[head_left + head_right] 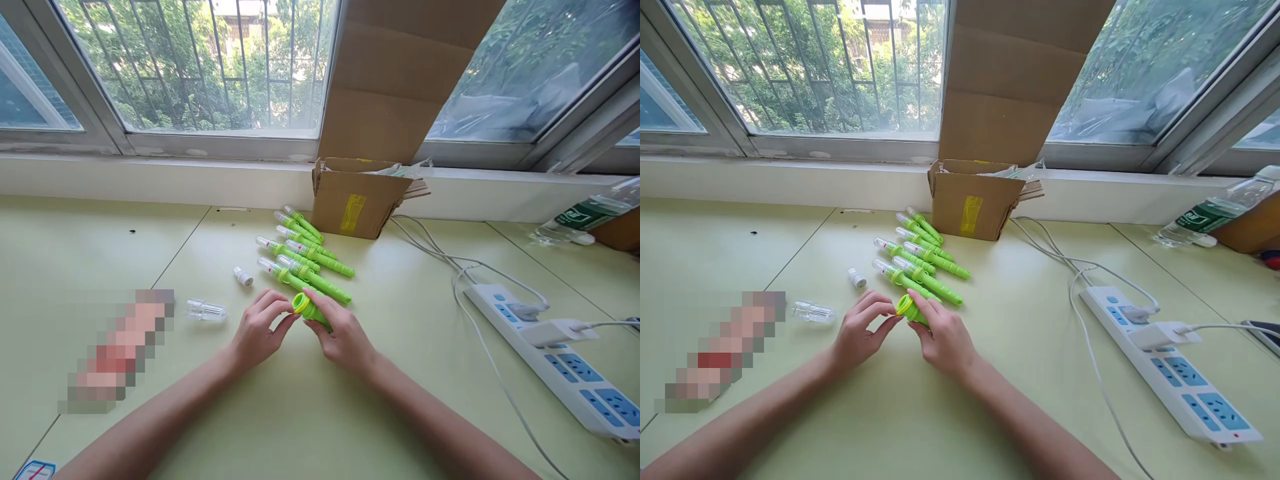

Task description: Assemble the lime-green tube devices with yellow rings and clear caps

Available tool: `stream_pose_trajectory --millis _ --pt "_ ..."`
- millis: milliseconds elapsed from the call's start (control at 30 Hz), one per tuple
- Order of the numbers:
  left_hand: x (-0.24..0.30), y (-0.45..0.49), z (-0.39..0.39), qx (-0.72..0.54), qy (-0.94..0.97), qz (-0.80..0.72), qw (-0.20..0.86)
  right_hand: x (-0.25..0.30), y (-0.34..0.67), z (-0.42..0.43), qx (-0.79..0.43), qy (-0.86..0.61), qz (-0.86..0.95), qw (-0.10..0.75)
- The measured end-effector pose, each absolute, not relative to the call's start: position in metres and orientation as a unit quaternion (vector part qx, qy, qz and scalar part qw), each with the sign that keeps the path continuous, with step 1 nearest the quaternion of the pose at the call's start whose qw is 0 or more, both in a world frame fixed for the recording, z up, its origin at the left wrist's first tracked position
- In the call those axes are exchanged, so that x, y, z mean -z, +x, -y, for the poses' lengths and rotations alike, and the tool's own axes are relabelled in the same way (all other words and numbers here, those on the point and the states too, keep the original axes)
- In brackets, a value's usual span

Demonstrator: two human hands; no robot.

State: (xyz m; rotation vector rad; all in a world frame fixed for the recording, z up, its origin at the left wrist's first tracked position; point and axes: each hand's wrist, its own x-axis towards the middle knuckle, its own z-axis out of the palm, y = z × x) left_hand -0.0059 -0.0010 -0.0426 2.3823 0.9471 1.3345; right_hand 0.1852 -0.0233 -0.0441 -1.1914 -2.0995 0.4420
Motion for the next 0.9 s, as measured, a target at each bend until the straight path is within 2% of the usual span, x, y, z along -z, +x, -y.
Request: stream_pose_trajectory --millis 200,333,533,900 --pt "0.0436 -0.0079 0.0006 -0.405 0.866 -0.285 0.063 0.0453 0.1794 0.0284 -0.18 -0.496 0.8 0.286" --pt "0.042 -0.0069 0.0008 -0.381 0.882 -0.274 0.031 0.0457 0.1807 0.0281 -0.198 -0.486 0.788 0.322" --pt "0.042 -0.0051 0.0 -0.434 0.852 -0.291 0.021 0.0477 0.1826 0.026 -0.195 -0.445 0.779 0.397" --pt "0.043 -0.0043 -0.0063 -0.472 0.832 -0.269 0.112 0.0394 0.1842 0.0252 -0.28 -0.415 0.74 0.448"
